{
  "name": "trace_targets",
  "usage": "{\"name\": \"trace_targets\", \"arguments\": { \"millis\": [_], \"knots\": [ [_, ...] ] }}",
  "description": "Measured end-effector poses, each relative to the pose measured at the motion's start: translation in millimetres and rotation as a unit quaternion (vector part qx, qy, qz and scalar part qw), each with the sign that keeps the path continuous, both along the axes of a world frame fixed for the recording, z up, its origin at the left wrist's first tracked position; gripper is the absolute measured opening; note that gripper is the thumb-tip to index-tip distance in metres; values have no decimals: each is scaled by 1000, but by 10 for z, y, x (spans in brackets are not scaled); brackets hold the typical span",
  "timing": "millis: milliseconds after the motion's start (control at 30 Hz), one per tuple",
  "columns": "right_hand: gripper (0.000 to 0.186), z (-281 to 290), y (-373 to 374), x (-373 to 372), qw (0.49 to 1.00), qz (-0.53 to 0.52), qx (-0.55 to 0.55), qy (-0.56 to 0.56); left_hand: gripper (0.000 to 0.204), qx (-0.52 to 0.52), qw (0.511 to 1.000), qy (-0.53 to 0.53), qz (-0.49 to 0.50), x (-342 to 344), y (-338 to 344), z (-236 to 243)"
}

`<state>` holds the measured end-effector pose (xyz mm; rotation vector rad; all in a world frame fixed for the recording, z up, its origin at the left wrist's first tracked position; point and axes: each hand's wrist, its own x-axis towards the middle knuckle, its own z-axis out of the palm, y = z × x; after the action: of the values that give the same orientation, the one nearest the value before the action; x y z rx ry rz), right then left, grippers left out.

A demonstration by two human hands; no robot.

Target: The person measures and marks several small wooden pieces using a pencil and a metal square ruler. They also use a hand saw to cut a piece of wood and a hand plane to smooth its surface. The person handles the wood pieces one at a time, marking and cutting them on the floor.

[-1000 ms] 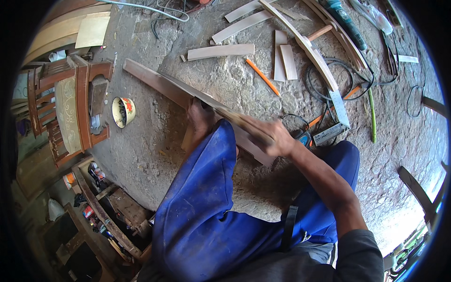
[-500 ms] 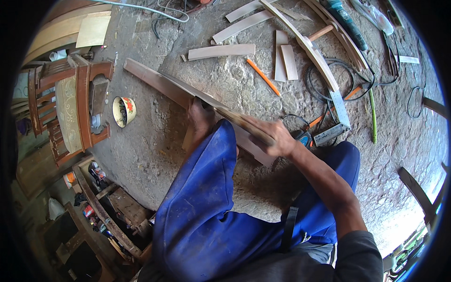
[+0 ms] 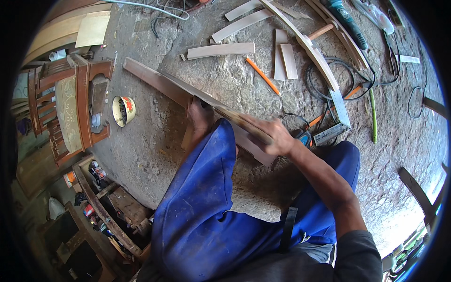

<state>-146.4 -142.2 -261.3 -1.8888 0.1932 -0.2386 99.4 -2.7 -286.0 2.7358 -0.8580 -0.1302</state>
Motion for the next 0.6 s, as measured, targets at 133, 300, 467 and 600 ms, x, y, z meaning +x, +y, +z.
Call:
{"name": "trace_targets", "arguments": {
  "millis": [133,300,467,600],
  "knots": [
    [63,313,-207,-734,993,45,-109,11,25,-7,1000,13,12,-11,42,-72],
    [66,158,-184,-386,999,18,-30,33,28,7,1000,9,1,1,46,-43],
    [65,-133,32,211,999,1,41,6,30,42,998,42,25,-19,-28,62],
    [63,179,-93,-583,995,27,-92,20,30,24,999,29,28,-44,9,-10]
  ]
}}
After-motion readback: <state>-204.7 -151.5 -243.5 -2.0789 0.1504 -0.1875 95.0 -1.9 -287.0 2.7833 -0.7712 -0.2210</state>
